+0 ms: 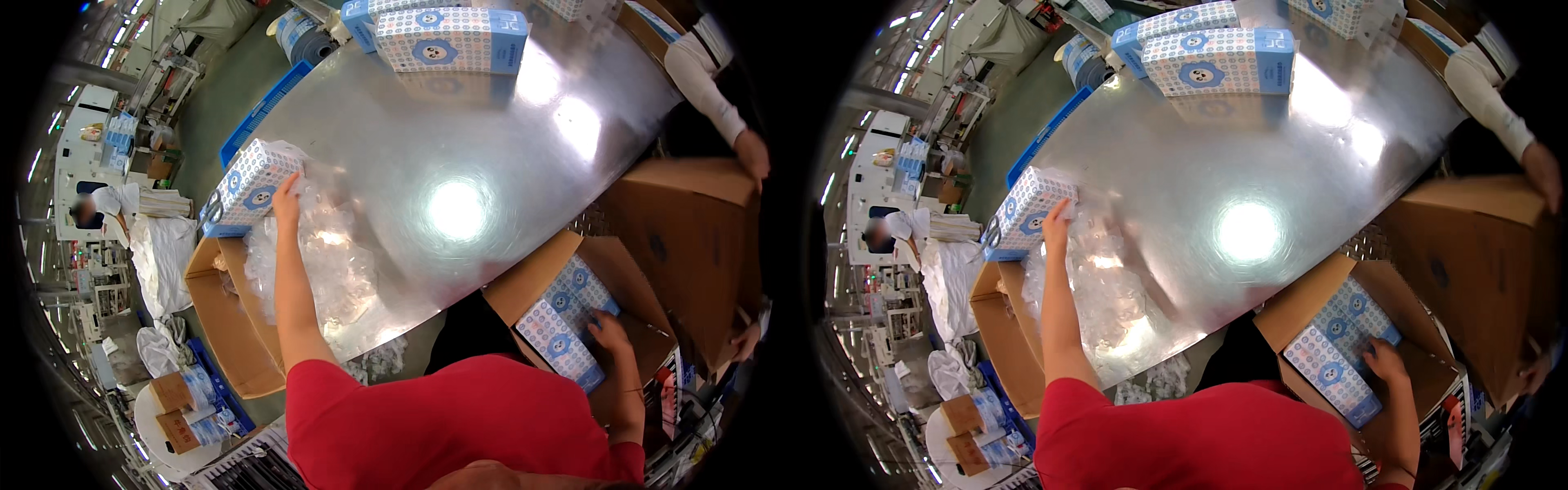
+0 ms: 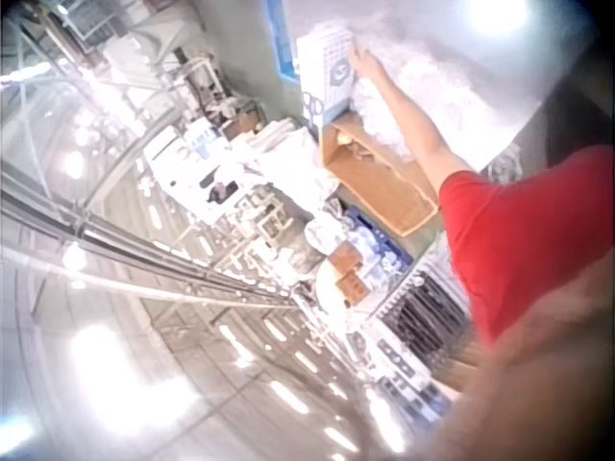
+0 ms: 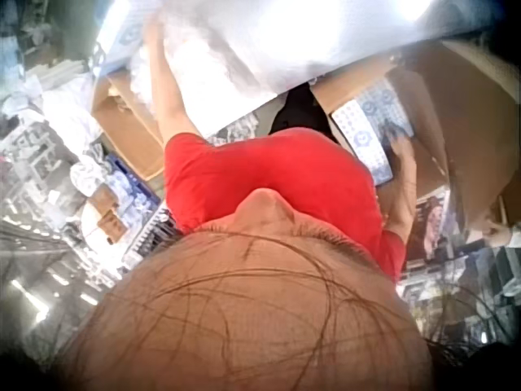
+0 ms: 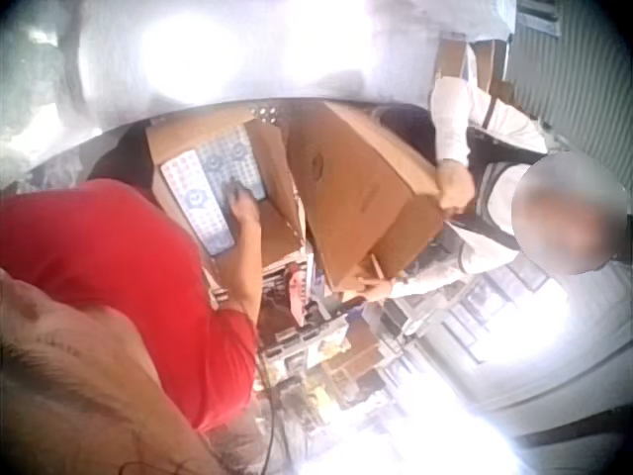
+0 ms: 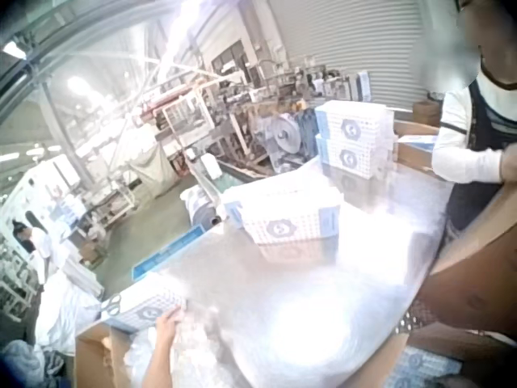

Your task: The person packs blue and white rectangular boxes into larger cardboard cartons, placing small white packets into each carton and then setting the cartons onto a conveyor belt.

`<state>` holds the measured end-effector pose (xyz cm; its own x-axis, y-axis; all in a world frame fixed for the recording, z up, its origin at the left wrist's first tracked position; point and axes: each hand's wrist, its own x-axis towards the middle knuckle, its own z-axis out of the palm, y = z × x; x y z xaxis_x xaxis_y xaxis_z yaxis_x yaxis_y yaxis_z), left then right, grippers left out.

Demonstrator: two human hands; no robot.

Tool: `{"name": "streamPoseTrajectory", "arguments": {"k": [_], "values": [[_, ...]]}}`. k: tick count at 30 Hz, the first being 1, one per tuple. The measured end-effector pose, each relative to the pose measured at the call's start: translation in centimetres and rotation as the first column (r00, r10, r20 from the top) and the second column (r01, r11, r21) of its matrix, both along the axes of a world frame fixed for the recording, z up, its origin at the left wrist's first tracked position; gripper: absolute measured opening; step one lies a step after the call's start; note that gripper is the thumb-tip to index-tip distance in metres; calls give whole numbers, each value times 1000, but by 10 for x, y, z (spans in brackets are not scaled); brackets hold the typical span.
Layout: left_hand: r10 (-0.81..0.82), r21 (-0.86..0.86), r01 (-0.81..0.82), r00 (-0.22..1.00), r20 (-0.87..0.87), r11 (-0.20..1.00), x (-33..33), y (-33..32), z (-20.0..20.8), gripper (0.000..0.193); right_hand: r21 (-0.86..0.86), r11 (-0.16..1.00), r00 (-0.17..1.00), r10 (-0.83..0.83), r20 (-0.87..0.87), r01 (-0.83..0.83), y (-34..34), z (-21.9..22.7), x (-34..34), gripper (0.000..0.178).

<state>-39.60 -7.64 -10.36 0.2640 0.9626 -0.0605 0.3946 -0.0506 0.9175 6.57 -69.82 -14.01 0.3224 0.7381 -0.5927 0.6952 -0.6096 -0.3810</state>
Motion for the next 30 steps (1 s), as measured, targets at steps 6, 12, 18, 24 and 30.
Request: {"name": "streamPoseTrajectory", "arguments": {"k": [6, 12, 18, 24, 30], "values": [[110, -434, 585, 505, 856, 685, 95, -142, 70, 40, 562, 723, 862, -92, -498, 402, 157, 81, -73, 29], [184, -466, 862, 434, 882, 198, 218, -283, 65, 40, 380, 712, 644, -132, -753, 590, 201, 102, -90, 24], [-492, -642, 766, 563, 664, 10, 272, -336, 15, 43, 138, 471, 403, -526, -749, 871, 67, 27, -26, 22], [-687, -698, 680, 398, 608, -223, 316, -366, 4, 49, -224, 152, -209, -105, -972, 963, 50, -7, -8, 14], [-737, -710, 686, 395, 549, -161, 301, -377, 0, 48, -70, 248, 35, -395, -918, 966, 92, 18, -41, 12]]}}
